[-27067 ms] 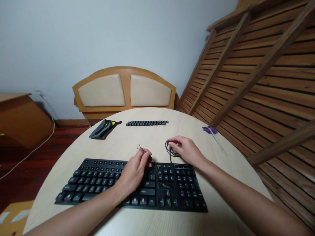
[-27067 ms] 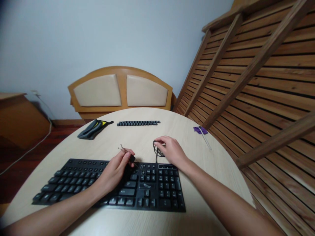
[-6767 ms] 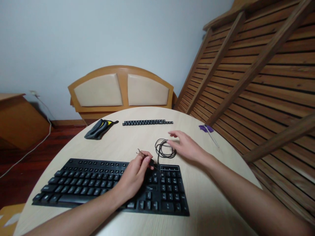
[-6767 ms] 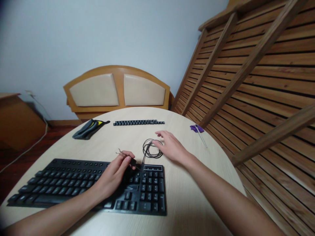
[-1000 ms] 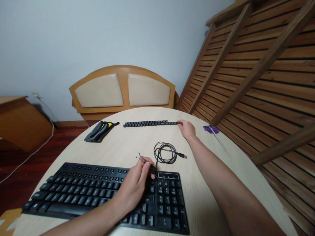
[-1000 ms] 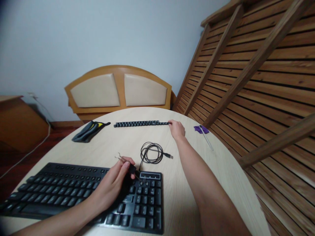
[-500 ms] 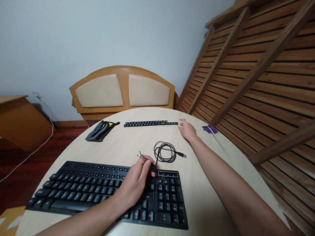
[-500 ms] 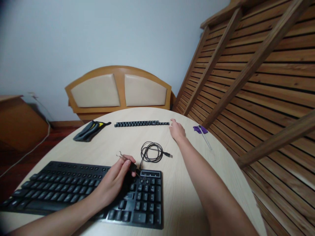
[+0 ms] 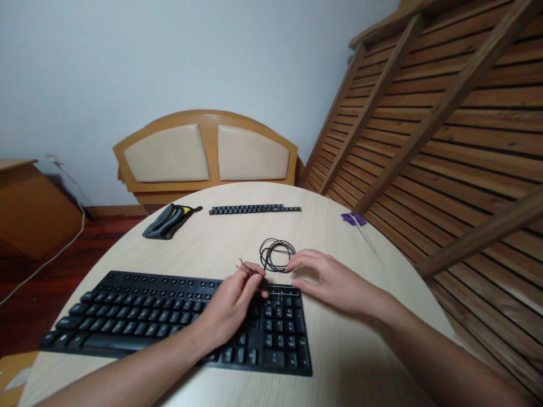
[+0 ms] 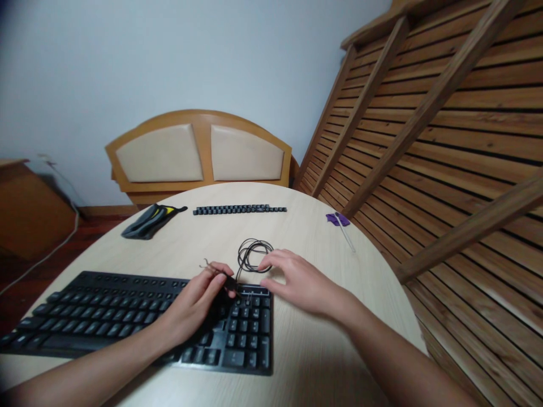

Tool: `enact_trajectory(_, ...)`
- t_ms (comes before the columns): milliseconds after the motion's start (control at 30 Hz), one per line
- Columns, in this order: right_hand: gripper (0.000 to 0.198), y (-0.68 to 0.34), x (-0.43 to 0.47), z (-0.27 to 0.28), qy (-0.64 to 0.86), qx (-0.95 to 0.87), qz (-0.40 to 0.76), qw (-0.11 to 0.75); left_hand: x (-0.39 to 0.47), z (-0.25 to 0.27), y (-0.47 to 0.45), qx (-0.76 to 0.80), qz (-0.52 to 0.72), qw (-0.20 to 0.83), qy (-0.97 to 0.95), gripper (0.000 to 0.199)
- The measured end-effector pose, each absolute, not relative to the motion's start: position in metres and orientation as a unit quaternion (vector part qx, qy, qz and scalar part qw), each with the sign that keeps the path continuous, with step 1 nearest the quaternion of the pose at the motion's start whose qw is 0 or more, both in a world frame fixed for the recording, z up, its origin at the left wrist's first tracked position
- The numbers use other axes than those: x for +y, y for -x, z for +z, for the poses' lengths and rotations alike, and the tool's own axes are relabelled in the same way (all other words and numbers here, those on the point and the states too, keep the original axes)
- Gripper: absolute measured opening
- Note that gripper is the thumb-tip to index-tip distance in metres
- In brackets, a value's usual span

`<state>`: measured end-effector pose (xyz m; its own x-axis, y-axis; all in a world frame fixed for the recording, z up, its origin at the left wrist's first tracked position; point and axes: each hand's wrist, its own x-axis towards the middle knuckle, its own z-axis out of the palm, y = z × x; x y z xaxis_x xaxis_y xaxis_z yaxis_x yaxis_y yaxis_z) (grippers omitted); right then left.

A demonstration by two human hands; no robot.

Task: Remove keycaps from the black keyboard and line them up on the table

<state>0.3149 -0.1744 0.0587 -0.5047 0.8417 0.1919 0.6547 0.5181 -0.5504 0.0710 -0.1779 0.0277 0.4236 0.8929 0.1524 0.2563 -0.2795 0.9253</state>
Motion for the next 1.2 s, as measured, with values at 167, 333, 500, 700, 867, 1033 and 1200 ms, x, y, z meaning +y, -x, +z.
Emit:
enact_trajectory(167,0.028,-0.320,-0.187,0.056,0.399,-0.859,0.264,0.184,-0.179,0.028,-0.070,0.397,0.346,0.448,-0.723,0.024)
enact_trajectory(333,0.025,-0.321,-0.184,0.051,0.376,-0.867,0.271,0.182,-0.179,0.027,-0.070,0.395,0.330,0.442,-0.735,0.024)
enact_trajectory(500,0.023,-0.319,-0.186,0.050,0.369,-0.874,0.260,0.182,-0.180,0.027,-0.069,0.390,0.324,0.438,-0.742,0.024)
enact_trajectory(700,0.024,-0.318,-0.186,0.048,0.372,-0.875,0.252,0.181,-0.181,0.027,-0.069,0.391,0.318,0.430,-0.749,0.023)
enact_trajectory(867,0.024,-0.318,-0.186,0.048,0.374,-0.874,0.255,0.178,-0.181,0.027,-0.069,0.396,0.313,0.419,-0.755,0.023)
enact_trajectory(1033,0.025,-0.318,-0.185,0.046,0.370,-0.875,0.255,0.183,-0.181,0.028,-0.070,0.392,0.310,0.397,-0.770,0.024)
enact_trajectory(1200,0.024,-0.318,-0.186,0.048,0.372,-0.873,0.259,0.181,-0.182,0.028,-0.070,0.391,0.305,0.365,-0.788,0.024)
